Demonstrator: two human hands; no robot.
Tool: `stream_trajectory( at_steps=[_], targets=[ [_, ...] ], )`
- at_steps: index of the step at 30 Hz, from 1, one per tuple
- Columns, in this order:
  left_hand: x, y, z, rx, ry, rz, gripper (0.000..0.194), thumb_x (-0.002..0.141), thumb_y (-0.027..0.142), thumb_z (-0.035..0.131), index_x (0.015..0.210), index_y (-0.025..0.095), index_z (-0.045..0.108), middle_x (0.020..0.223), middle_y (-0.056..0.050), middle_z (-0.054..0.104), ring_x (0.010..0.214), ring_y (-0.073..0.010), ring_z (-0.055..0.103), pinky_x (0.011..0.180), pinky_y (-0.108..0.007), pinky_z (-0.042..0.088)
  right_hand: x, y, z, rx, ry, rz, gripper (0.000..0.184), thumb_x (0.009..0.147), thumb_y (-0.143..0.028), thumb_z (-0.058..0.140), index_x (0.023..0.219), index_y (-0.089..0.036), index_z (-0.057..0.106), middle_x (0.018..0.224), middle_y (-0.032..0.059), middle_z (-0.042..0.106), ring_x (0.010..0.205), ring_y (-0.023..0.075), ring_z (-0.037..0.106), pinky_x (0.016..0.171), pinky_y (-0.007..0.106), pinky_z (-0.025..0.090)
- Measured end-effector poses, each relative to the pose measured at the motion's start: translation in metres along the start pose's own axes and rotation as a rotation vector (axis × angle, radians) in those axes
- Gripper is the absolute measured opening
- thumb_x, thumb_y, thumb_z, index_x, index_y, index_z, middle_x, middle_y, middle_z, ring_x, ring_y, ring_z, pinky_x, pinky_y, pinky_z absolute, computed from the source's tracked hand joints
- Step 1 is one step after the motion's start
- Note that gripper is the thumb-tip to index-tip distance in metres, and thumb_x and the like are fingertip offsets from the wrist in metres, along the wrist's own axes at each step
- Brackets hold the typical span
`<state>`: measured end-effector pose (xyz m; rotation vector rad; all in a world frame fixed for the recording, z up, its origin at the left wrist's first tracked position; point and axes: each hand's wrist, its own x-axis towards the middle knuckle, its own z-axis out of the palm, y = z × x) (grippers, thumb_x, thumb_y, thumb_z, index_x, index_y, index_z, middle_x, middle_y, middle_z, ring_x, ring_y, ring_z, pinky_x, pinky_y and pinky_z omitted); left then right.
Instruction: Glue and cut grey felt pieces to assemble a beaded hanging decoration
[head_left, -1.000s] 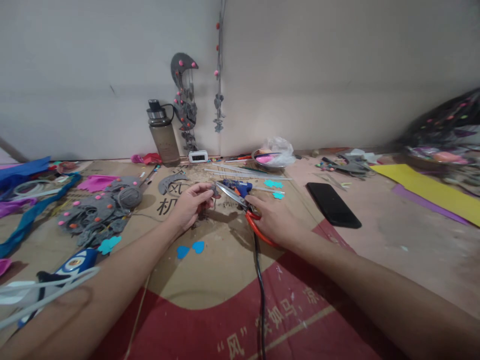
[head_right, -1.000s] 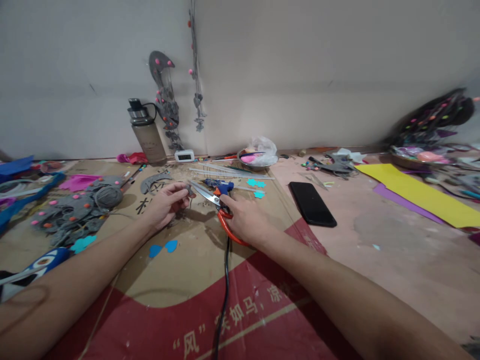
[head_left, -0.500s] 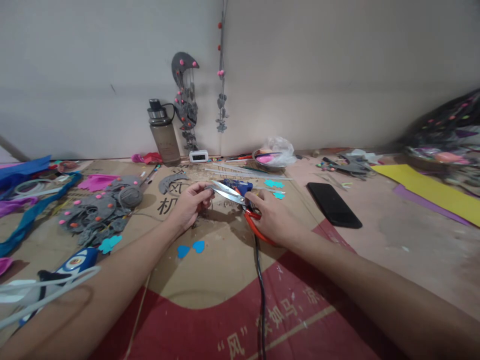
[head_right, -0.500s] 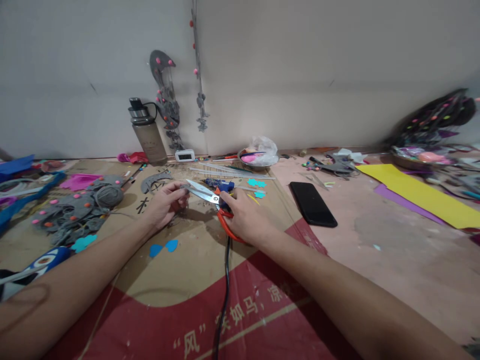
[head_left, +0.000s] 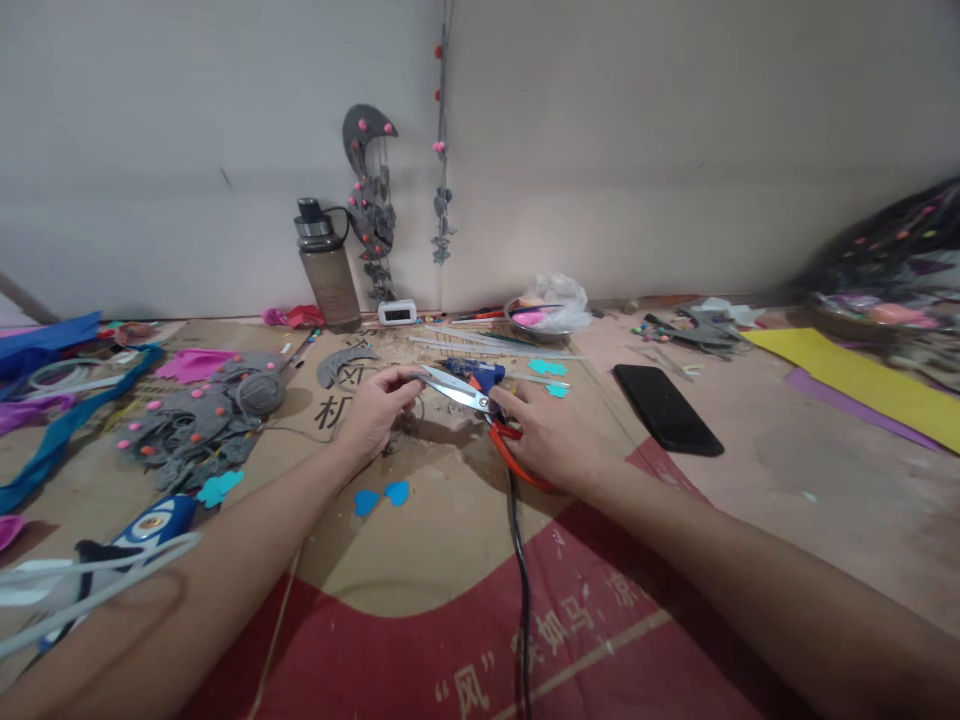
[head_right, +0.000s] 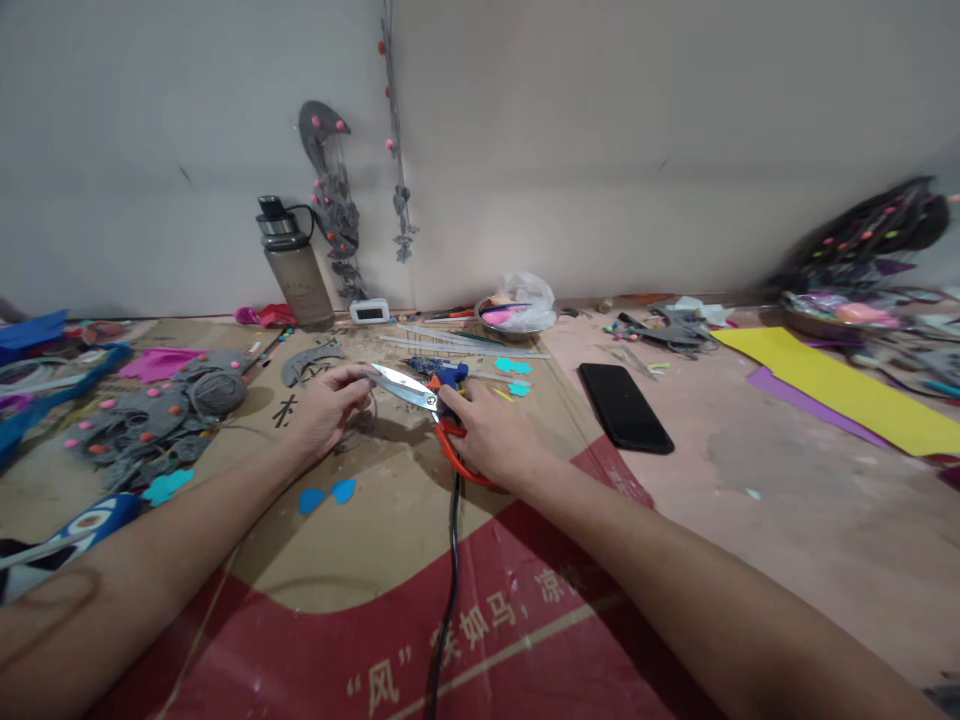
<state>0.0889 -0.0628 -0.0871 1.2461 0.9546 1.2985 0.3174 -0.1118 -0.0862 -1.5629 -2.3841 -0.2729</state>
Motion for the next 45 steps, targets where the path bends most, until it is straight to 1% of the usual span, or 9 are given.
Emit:
stream_trajectory(
  at_steps=[3,6,8,12,17,25,33,37,45],
  targets=[
    [-0.0012,0.0002,-0.0001,0.058,-0.025,0.022,0.016,0.067,0.023,0.068,0.081,0.015,0.07,0.058,0.002,0.055,0.051,-0.0068,0.044,0.049,-0.02,0.033,0.0002,0.0004,-0.0007,0.006,-0.002,-0.003,0.036,0.087,-0.033,0.046,0.121,-0.025,0.052,0.101,0.0097,0.056,0.079,0.0191,0.053,0.063,0.027,0.033],
    [-0.0022,0.001,0.0004,0.067,-0.062,0.01,0.013,0.068,0.023,0.066,0.079,0.015,0.068,0.067,-0.001,0.062,0.053,-0.0072,0.047,0.052,-0.021,0.037,0.0002,0.0005,-0.0009,0.007,-0.006,-0.006,0.036,0.086,-0.033,0.046,0.121,-0.025,0.052,0.101,0.0097,0.056,0.078,0.0191,0.053,0.063,0.027,0.032],
    [-0.0023,0.0015,0.001,0.066,-0.062,0.005,0.012,0.068,0.022,0.066,0.077,0.015,0.068,0.071,-0.002,0.064,0.053,-0.0066,0.046,0.052,-0.021,0.037,0.0002,0.0006,-0.0006,0.003,-0.009,-0.007,0.037,0.087,-0.033,0.046,0.122,-0.025,0.052,0.101,0.0096,0.057,0.077,0.0195,0.053,0.062,0.028,0.032],
    [-0.0013,0.0024,0.0024,0.042,-0.061,0.016,0.009,0.066,0.02,0.068,0.073,0.014,0.068,0.063,0.0,0.059,0.054,-0.0064,0.044,0.054,-0.02,0.035,0.0006,0.0013,-0.0004,0.013,-0.008,-0.013,0.039,0.087,-0.033,0.045,0.125,-0.025,0.051,0.101,0.0098,0.058,0.08,0.0202,0.054,0.065,0.028,0.035],
    [-0.0008,0.0045,0.0038,-0.003,-0.062,-0.02,0.008,0.065,0.021,0.069,0.068,0.013,0.068,0.053,0.002,0.052,0.052,-0.0064,0.042,0.052,-0.02,0.031,0.0009,0.002,-0.0016,0.063,-0.006,-0.031,0.041,0.088,-0.032,0.044,0.128,-0.024,0.049,0.109,0.0116,0.057,0.086,0.0211,0.056,0.07,0.029,0.038],
    [0.0,0.0033,-0.0003,0.003,-0.094,-0.051,0.012,0.065,0.024,0.07,0.068,0.013,0.068,0.057,0.0,0.056,0.051,-0.0062,0.043,0.05,-0.02,0.031,0.0009,0.0039,-0.0032,0.125,-0.012,-0.052,0.04,0.088,-0.029,0.044,0.127,-0.023,0.051,0.112,0.0128,0.058,0.089,0.0207,0.056,0.075,0.031,0.042],
    [0.0002,0.0047,-0.0006,-0.012,-0.105,-0.058,0.012,0.064,0.024,0.072,0.067,0.013,0.069,0.061,-0.002,0.059,0.051,-0.0055,0.043,0.051,-0.02,0.033,0.0008,0.0028,-0.0059,0.137,-0.036,-0.025,0.036,0.088,-0.031,0.045,0.122,-0.023,0.055,0.11,0.0121,0.06,0.089,0.0205,0.057,0.075,0.03,0.041],
    [-0.0005,0.0058,0.0004,-0.014,-0.091,-0.071,0.012,0.063,0.024,0.072,0.066,0.013,0.068,0.062,-0.002,0.06,0.051,-0.0056,0.043,0.05,-0.02,0.032,0.0004,0.0027,-0.0057,0.135,-0.046,-0.02,0.037,0.088,-0.032,0.044,0.123,-0.024,0.054,0.11,0.0117,0.06,0.09,0.0205,0.057,0.075,0.028,0.041],
    [0.0001,0.0044,-0.0007,-0.033,-0.112,-0.063,0.011,0.064,0.023,0.072,0.067,0.012,0.068,0.063,-0.002,0.061,0.051,-0.0051,0.043,0.051,-0.02,0.033,0.0005,0.0027,-0.0067,0.152,-0.05,-0.023,0.038,0.088,-0.03,0.045,0.123,-0.023,0.055,0.111,0.0116,0.06,0.09,0.0201,0.058,0.075,0.028,0.041]
  ],
)
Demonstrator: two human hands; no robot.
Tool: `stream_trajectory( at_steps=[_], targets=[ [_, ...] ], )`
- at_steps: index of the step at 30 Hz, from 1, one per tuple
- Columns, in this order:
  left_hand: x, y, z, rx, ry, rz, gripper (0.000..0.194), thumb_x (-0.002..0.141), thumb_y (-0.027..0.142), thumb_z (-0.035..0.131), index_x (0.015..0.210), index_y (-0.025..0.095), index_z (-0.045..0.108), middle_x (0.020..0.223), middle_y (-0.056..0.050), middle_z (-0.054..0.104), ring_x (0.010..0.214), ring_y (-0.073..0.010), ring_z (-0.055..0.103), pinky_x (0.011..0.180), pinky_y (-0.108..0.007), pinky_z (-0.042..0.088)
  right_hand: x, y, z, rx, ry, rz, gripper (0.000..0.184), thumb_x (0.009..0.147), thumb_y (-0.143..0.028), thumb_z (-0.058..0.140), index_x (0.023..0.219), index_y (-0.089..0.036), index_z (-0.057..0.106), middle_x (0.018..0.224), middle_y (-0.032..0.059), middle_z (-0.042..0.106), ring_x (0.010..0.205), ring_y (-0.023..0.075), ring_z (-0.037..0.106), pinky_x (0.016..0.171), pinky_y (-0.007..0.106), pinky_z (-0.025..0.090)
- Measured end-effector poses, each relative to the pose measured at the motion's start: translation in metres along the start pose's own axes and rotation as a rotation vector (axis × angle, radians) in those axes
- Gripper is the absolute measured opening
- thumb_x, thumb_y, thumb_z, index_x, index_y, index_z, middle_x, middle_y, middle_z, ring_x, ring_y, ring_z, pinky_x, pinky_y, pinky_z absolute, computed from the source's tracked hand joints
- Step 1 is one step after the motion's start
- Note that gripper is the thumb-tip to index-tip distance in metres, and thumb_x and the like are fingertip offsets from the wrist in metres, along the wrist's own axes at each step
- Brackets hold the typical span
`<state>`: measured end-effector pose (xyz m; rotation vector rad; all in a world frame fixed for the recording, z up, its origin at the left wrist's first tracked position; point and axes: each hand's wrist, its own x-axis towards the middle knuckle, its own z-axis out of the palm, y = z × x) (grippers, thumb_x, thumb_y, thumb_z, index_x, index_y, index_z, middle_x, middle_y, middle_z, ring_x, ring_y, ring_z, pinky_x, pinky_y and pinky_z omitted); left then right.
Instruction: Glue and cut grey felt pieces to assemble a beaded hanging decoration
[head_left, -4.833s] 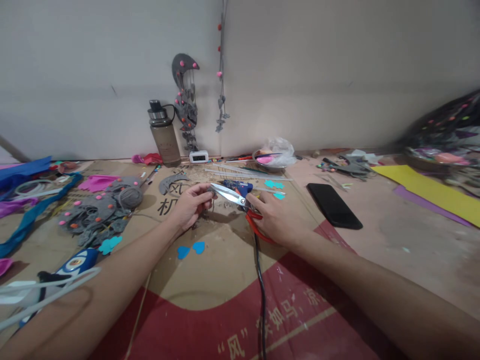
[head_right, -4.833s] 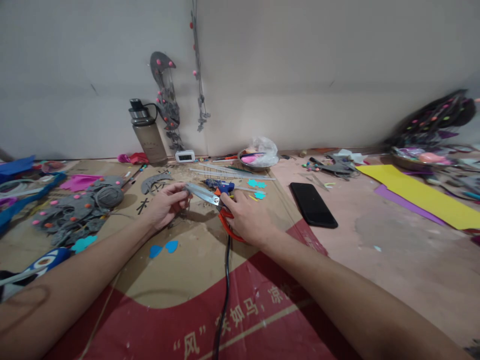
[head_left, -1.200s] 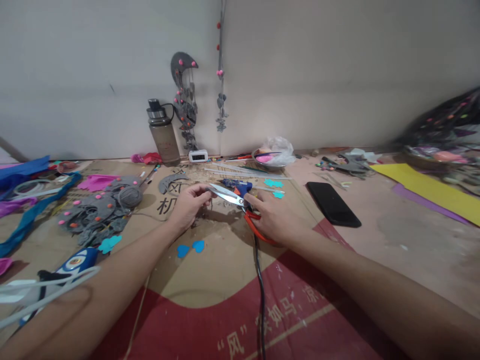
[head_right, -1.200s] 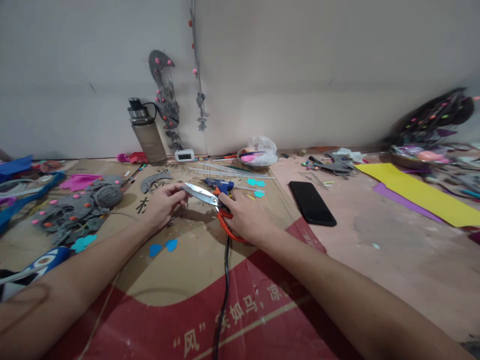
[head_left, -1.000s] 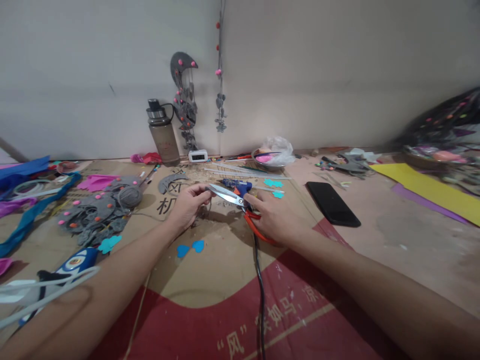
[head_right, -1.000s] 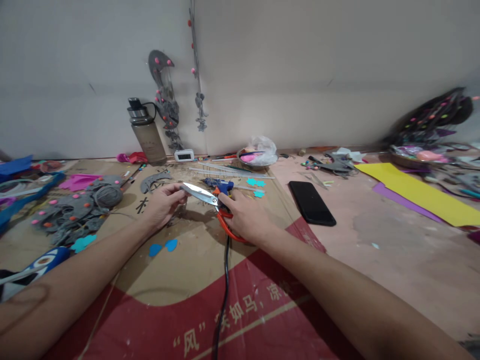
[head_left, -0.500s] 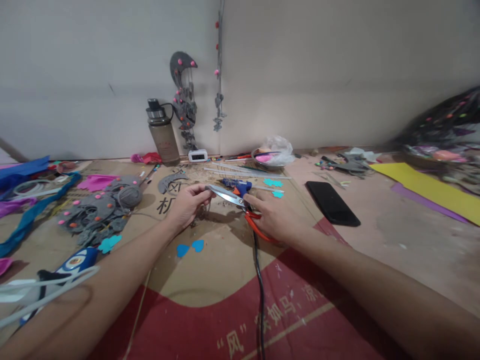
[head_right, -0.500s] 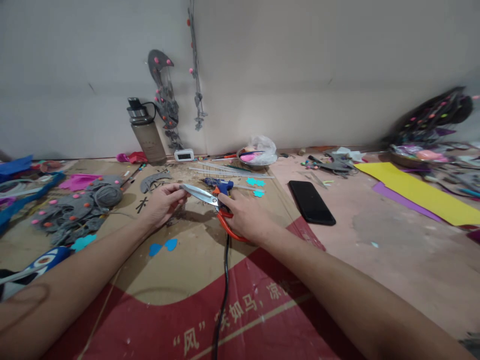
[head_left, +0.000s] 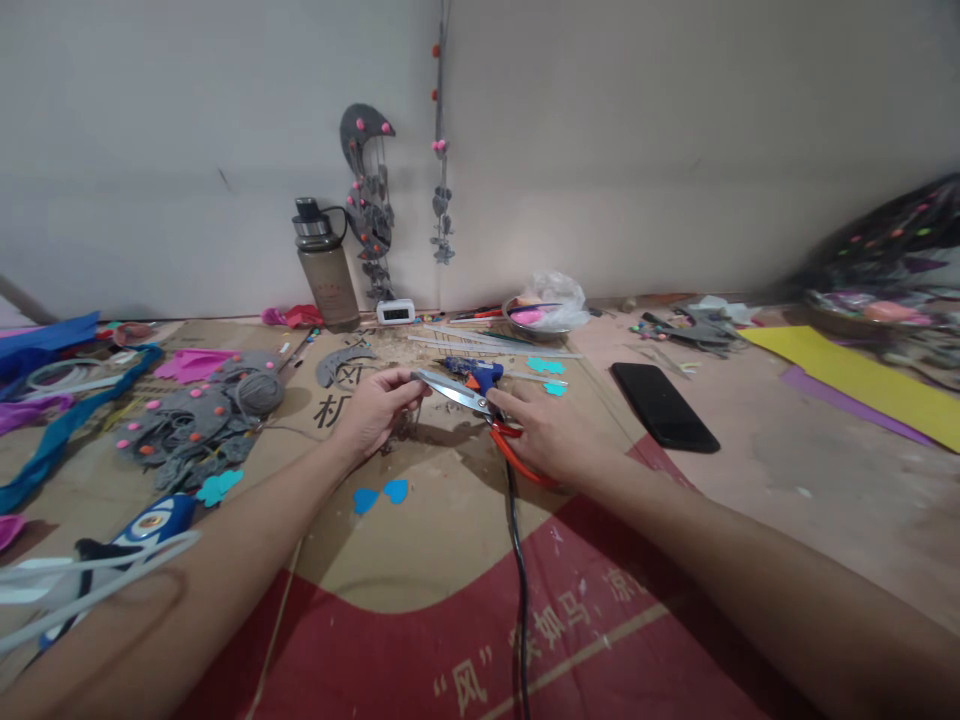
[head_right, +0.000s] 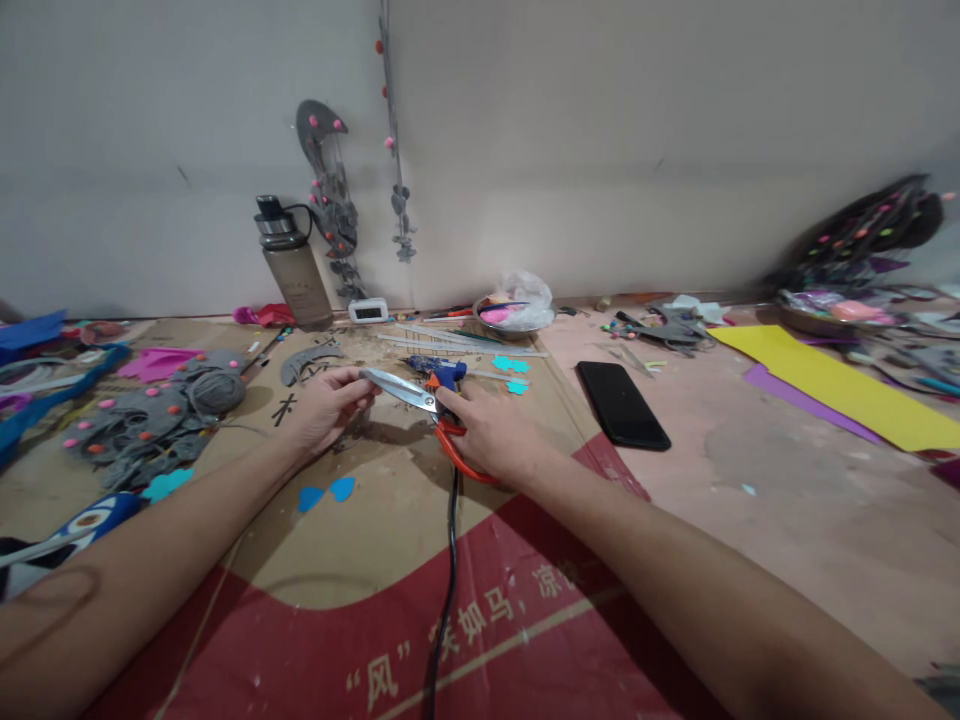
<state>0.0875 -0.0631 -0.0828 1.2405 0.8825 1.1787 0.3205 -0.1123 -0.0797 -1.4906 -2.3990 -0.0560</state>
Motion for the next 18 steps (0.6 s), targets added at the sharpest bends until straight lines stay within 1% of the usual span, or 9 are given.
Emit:
stream_trajectory(
  at_steps=[7,10,13,16,18],
  targets=[
    [0.0001,-0.0015,-0.0008,-0.004,-0.006,-0.001,0.014,0.064,0.025,0.072,0.068,0.013,0.066,0.066,-0.003,0.063,0.051,-0.0053,0.044,0.05,-0.02,0.034,-0.0004,0.0005,0.0009,-0.01,0.022,-0.002,0.036,0.087,-0.029,0.046,0.121,-0.024,0.056,0.106,0.0102,0.063,0.088,0.0204,0.058,0.072,0.028,0.042],
    [0.0009,-0.0029,-0.0018,-0.024,0.002,-0.002,0.017,0.063,0.024,0.074,0.073,0.013,0.065,0.068,-0.003,0.064,0.051,-0.0047,0.045,0.05,-0.018,0.034,0.0001,0.0019,0.0014,0.013,0.033,0.003,0.036,0.086,-0.028,0.046,0.12,-0.025,0.056,0.104,0.0091,0.064,0.087,0.0205,0.059,0.072,0.029,0.042],
    [0.0023,-0.0048,-0.003,-0.063,0.014,0.012,0.022,0.062,0.023,0.075,0.079,0.014,0.066,0.068,-0.002,0.064,0.052,-0.0049,0.047,0.05,-0.017,0.034,0.0023,0.0056,0.0028,0.067,0.088,0.025,0.033,0.086,-0.027,0.045,0.117,-0.023,0.056,0.102,0.0084,0.064,0.087,0.0201,0.059,0.073,0.028,0.042],
    [0.0032,-0.006,-0.0043,-0.098,0.02,0.015,0.021,0.062,0.024,0.075,0.079,0.014,0.067,0.068,-0.002,0.063,0.053,-0.0049,0.047,0.05,-0.017,0.035,0.0047,0.008,0.004,0.12,0.15,0.04,0.032,0.086,-0.027,0.046,0.115,-0.021,0.056,0.099,0.0088,0.063,0.088,0.0199,0.058,0.075,0.028,0.042],
    [0.0034,-0.0061,-0.0049,-0.108,0.018,0.01,0.02,0.064,0.025,0.075,0.079,0.014,0.067,0.067,-0.001,0.061,0.052,-0.0047,0.045,0.05,-0.018,0.035,0.0053,0.0068,0.0039,0.137,0.157,0.036,0.033,0.086,-0.028,0.046,0.117,-0.02,0.055,0.099,0.0097,0.06,0.088,0.02,0.056,0.075,0.029,0.043]
  ],
)
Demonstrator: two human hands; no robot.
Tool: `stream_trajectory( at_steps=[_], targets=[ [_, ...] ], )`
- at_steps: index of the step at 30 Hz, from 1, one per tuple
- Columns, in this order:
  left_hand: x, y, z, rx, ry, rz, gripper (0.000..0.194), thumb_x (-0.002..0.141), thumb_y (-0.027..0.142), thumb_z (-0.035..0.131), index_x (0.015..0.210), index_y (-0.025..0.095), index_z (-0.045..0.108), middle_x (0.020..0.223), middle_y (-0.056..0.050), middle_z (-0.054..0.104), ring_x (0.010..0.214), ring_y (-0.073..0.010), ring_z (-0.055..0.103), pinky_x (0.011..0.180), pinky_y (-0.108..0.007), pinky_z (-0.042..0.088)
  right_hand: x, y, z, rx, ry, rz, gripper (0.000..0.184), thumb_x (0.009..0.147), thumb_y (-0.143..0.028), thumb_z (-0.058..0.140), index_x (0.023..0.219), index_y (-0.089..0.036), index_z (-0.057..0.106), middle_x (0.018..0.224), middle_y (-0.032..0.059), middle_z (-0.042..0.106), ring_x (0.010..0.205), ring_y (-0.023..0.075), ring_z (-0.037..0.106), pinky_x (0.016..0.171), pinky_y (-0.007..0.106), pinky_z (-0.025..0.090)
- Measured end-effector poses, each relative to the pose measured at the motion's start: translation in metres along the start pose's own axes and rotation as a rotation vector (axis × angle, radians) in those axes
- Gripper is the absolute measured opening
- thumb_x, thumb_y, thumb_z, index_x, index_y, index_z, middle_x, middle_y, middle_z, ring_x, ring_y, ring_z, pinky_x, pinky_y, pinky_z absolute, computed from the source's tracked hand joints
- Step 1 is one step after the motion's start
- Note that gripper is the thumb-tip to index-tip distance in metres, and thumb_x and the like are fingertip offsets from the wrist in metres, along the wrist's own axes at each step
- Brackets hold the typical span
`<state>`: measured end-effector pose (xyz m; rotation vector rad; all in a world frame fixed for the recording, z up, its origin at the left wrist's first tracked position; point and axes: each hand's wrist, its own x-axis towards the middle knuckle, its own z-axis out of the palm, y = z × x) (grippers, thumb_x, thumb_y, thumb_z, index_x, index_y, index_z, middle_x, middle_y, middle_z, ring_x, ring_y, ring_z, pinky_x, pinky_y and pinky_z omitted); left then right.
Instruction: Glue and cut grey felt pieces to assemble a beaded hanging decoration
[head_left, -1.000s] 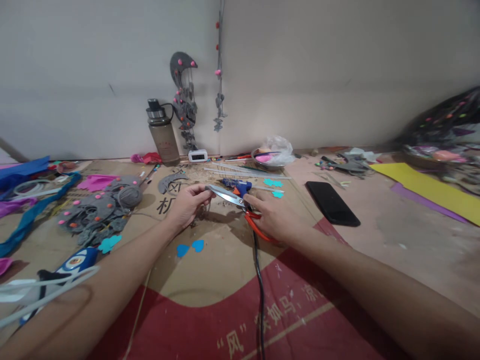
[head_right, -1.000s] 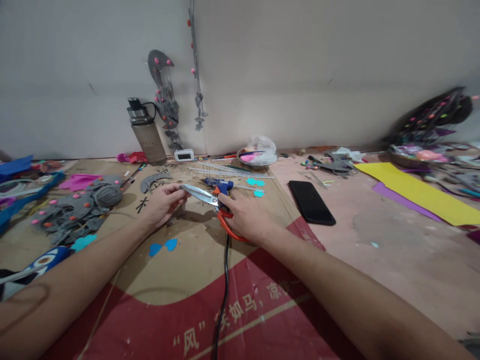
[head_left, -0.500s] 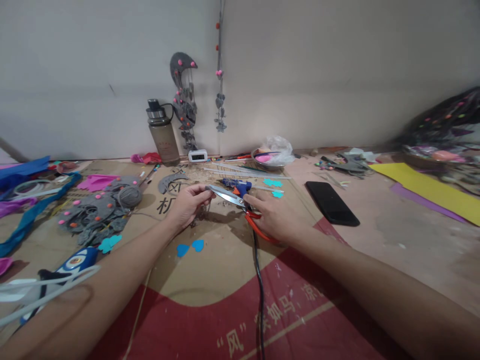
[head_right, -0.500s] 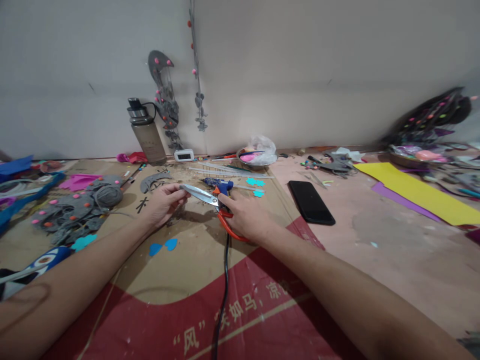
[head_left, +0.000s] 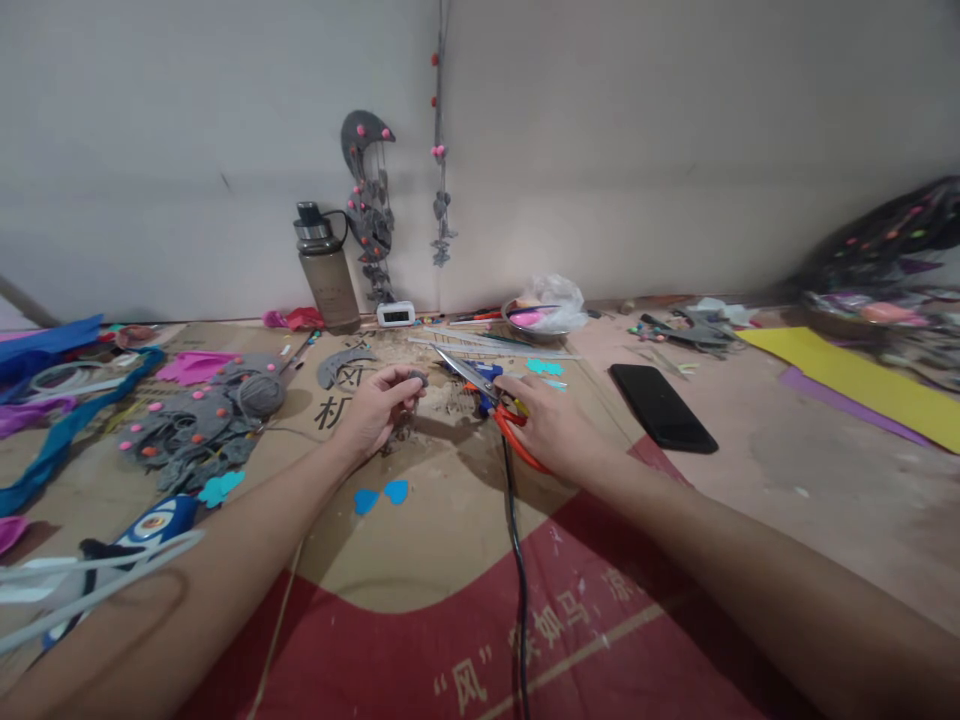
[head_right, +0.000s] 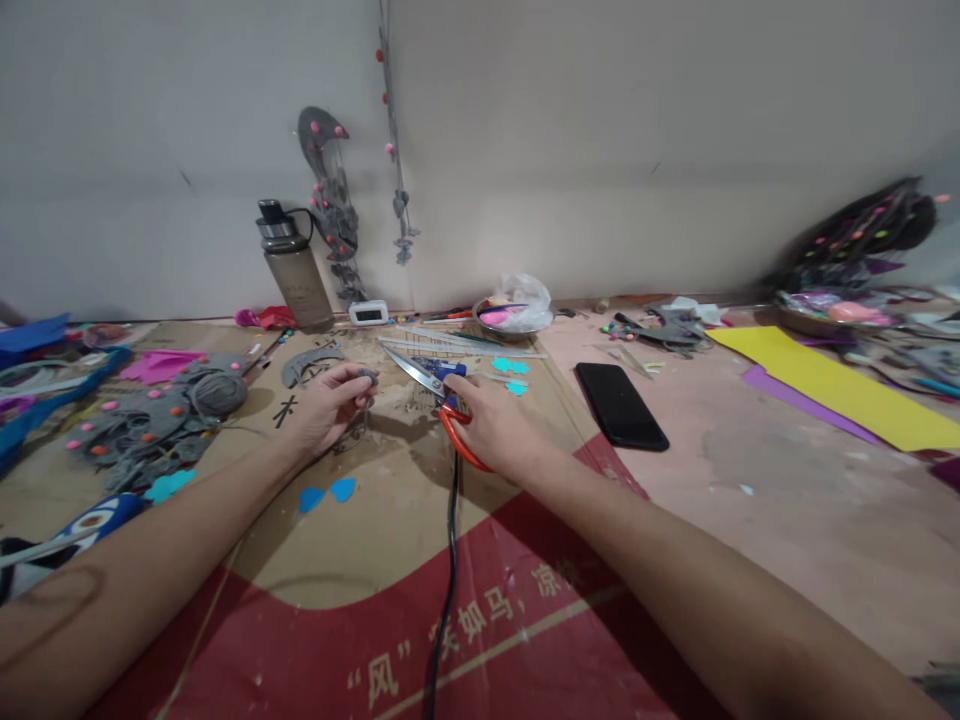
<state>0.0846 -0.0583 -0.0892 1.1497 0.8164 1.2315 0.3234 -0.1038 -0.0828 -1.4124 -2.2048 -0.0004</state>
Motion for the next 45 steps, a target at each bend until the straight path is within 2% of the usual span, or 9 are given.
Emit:
stream_trajectory(
  at_steps=[6,11,21,29,40,45],
  targets=[
    [-0.0004,0.0005,0.0015,0.059,0.003,0.034,0.017,0.067,0.027,0.071,0.076,0.013,0.065,0.063,-0.001,0.06,0.054,-0.0079,0.05,0.051,-0.02,0.036,-0.0026,-0.0078,-0.0001,0.005,-0.058,-0.005,0.036,0.086,-0.03,0.046,0.12,-0.021,0.052,0.102,0.0107,0.052,0.085,0.019,0.053,0.073,0.029,0.042],
    [-0.0003,-0.0008,0.0025,0.094,0.037,0.014,0.019,0.066,0.028,0.072,0.074,0.013,0.063,0.07,-0.003,0.064,0.05,-0.0061,0.046,0.049,-0.02,0.035,-0.0034,-0.0092,-0.004,-0.207,-0.098,-0.005,0.036,0.086,-0.034,0.045,0.119,-0.023,0.052,0.099,0.0097,0.052,0.075,0.0183,0.051,0.062,0.028,0.036],
    [-0.0003,-0.0016,0.002,0.133,0.076,0.057,0.017,0.064,0.027,0.071,0.072,0.014,0.065,0.06,0.002,0.053,0.05,-0.0058,0.04,0.047,-0.02,0.029,-0.0044,-0.0095,-0.0045,-0.261,-0.096,-0.023,0.036,0.086,-0.035,0.045,0.12,-0.024,0.052,0.1,0.0092,0.054,0.076,0.0183,0.052,0.059,0.027,0.032],
    [-0.0027,-0.0033,0.0029,0.194,0.028,0.061,0.017,0.066,0.027,0.069,0.078,0.016,0.067,0.061,0.003,0.05,0.052,-0.0063,0.039,0.05,-0.021,0.029,-0.0057,-0.0088,-0.0009,-0.206,-0.096,-0.041,0.037,0.087,-0.033,0.046,0.122,-0.023,0.051,0.103,0.0105,0.054,0.081,0.0189,0.054,0.065,0.027,0.038],
    [-0.0051,-0.0029,0.0006,0.265,-0.064,0.035,0.013,0.068,0.027,0.067,0.076,0.018,0.066,0.058,0.004,0.046,0.049,-0.0067,0.034,0.048,-0.022,0.025,-0.006,-0.0083,0.0005,-0.18,-0.096,-0.055,0.038,0.086,-0.032,0.048,0.122,-0.024,0.053,0.109,0.0109,0.057,0.088,0.0206,0.056,0.072,0.029,0.04],
    [-0.0056,-0.0031,-0.0001,0.296,-0.066,0.034,0.013,0.067,0.028,0.068,0.074,0.017,0.065,0.059,0.003,0.047,0.049,-0.0066,0.034,0.047,-0.022,0.024,-0.006,-0.0063,0.0015,-0.172,-0.105,-0.065,0.037,0.086,-0.032,0.047,0.122,-0.024,0.054,0.109,0.0113,0.058,0.089,0.0211,0.056,0.073,0.03,0.041]
  ],
)
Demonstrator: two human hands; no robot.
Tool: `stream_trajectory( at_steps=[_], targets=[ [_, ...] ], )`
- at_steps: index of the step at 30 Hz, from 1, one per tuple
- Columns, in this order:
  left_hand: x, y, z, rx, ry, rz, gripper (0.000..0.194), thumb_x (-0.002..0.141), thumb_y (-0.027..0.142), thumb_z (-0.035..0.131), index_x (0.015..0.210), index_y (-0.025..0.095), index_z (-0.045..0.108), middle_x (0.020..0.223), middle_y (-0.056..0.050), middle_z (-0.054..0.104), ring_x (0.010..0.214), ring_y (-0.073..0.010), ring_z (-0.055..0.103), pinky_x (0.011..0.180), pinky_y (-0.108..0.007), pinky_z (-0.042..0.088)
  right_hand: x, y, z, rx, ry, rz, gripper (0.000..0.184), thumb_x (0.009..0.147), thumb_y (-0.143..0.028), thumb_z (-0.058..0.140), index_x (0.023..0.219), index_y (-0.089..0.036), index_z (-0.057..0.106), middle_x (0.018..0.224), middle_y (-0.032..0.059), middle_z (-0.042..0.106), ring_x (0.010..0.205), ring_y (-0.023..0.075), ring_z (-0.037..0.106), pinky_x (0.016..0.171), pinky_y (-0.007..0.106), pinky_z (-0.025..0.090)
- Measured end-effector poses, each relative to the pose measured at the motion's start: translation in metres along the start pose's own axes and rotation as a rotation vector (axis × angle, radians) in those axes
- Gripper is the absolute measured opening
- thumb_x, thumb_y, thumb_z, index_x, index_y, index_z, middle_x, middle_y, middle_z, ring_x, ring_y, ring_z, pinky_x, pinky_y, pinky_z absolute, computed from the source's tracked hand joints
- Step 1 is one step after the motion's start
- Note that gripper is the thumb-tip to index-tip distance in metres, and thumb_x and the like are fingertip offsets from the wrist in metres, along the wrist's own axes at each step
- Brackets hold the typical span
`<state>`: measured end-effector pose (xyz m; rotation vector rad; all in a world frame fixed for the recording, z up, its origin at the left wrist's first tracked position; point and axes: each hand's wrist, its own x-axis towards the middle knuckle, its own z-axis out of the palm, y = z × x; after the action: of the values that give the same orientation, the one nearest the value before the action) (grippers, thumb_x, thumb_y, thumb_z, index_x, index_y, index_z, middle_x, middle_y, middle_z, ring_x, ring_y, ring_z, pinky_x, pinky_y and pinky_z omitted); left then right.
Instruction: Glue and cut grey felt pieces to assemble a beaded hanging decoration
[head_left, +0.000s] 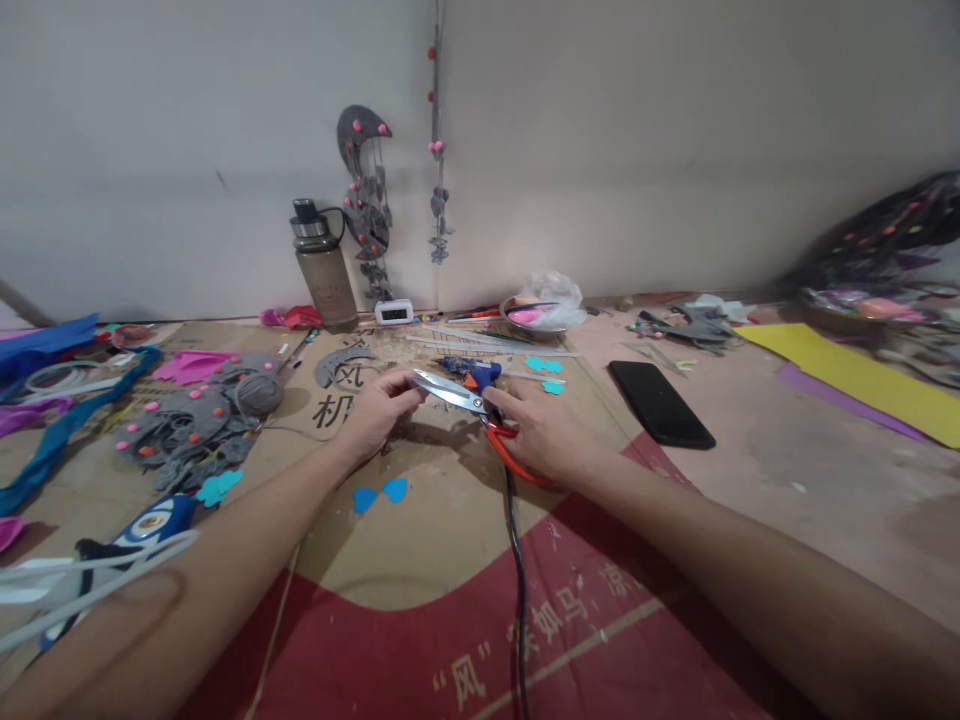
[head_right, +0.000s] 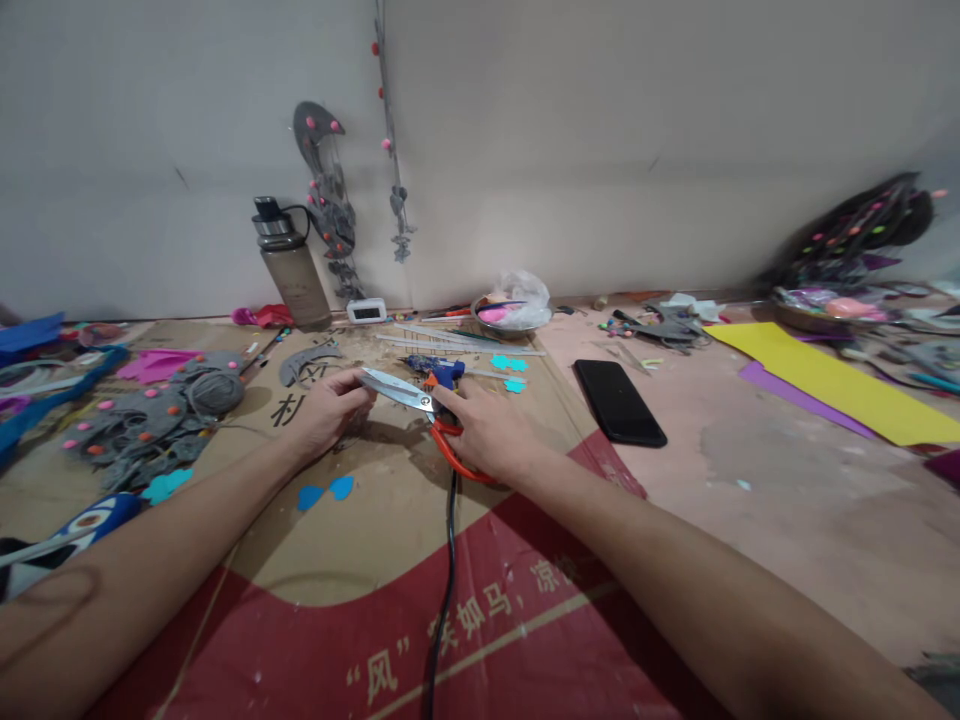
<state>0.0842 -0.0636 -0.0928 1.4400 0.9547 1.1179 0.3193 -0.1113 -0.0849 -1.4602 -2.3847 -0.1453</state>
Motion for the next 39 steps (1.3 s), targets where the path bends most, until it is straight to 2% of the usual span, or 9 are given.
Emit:
stream_trajectory(
  at_steps=[7,11,17,24,29,32,39],
  targets=[
    [-0.0003,-0.0011,0.0006,-0.038,0.004,-0.057,0.016,0.068,0.03,0.07,0.076,0.017,0.066,0.055,0.004,0.045,0.046,-0.0057,0.033,0.044,-0.022,0.023,0.0003,0.0013,-0.002,0.025,0.002,-0.022,0.034,0.087,-0.03,0.047,0.118,-0.023,0.057,0.107,0.0104,0.061,0.087,0.0203,0.057,0.071,0.03,0.041],
    [0.001,0.0005,0.0015,-0.109,0.012,-0.028,0.018,0.068,0.029,0.071,0.077,0.016,0.064,0.056,0.004,0.047,0.048,-0.0057,0.038,0.046,-0.02,0.027,0.0004,0.0029,-0.0012,0.052,0.027,-0.015,0.035,0.085,-0.029,0.048,0.118,-0.023,0.057,0.107,0.0098,0.063,0.086,0.0208,0.059,0.071,0.029,0.041],
    [0.0052,0.0001,0.0002,-0.212,0.101,-0.018,0.019,0.063,0.026,0.074,0.072,0.015,0.062,0.055,0.004,0.05,0.048,-0.0052,0.042,0.048,-0.019,0.031,0.0023,0.0082,0.0046,0.186,0.088,0.038,0.034,0.082,-0.025,0.051,0.115,-0.023,0.057,0.102,0.0078,0.065,0.088,0.0209,0.061,0.073,0.029,0.043],
    [0.0048,0.0027,0.0019,-0.157,0.095,-0.026,0.02,0.067,0.029,0.072,0.073,0.013,0.062,0.068,-0.003,0.064,0.053,-0.008,0.052,0.051,-0.021,0.038,0.0045,0.0039,0.0008,0.203,0.067,0.04,0.034,0.085,-0.029,0.048,0.118,-0.02,0.053,0.104,0.0114,0.056,0.09,0.0211,0.056,0.075,0.031,0.043],
    [0.006,0.0019,0.0022,-0.15,0.109,-0.031,0.024,0.066,0.027,0.072,0.084,0.014,0.064,0.067,-0.002,0.064,0.05,-0.0063,0.049,0.049,-0.019,0.036,0.0039,0.0011,-0.0013,0.068,0.044,0.047,0.033,0.086,-0.03,0.046,0.117,-0.022,0.053,0.098,0.0105,0.051,0.082,0.0193,0.051,0.065,0.028,0.038],
    [0.0069,0.0003,0.0013,-0.15,0.109,-0.042,0.031,0.065,0.027,0.073,0.092,0.014,0.065,0.07,-0.003,0.065,0.051,-0.0066,0.049,0.049,-0.019,0.036,0.0023,0.0034,-0.0008,-0.049,0.064,0.018,0.035,0.085,-0.028,0.047,0.12,-0.022,0.05,0.097,0.0101,0.051,0.082,0.0198,0.049,0.064,0.028,0.036],
    [0.0046,-0.0012,0.0019,-0.014,0.066,-0.004,0.02,0.067,0.029,0.07,0.081,0.014,0.067,0.063,0.001,0.059,0.049,-0.0056,0.041,0.046,-0.02,0.029,0.0003,0.0073,0.0039,-0.172,0.117,-0.047,0.037,0.084,-0.025,0.048,0.121,-0.021,0.05,0.097,0.0105,0.051,0.082,0.0196,0.048,0.064,0.027,0.034]
  ],
)
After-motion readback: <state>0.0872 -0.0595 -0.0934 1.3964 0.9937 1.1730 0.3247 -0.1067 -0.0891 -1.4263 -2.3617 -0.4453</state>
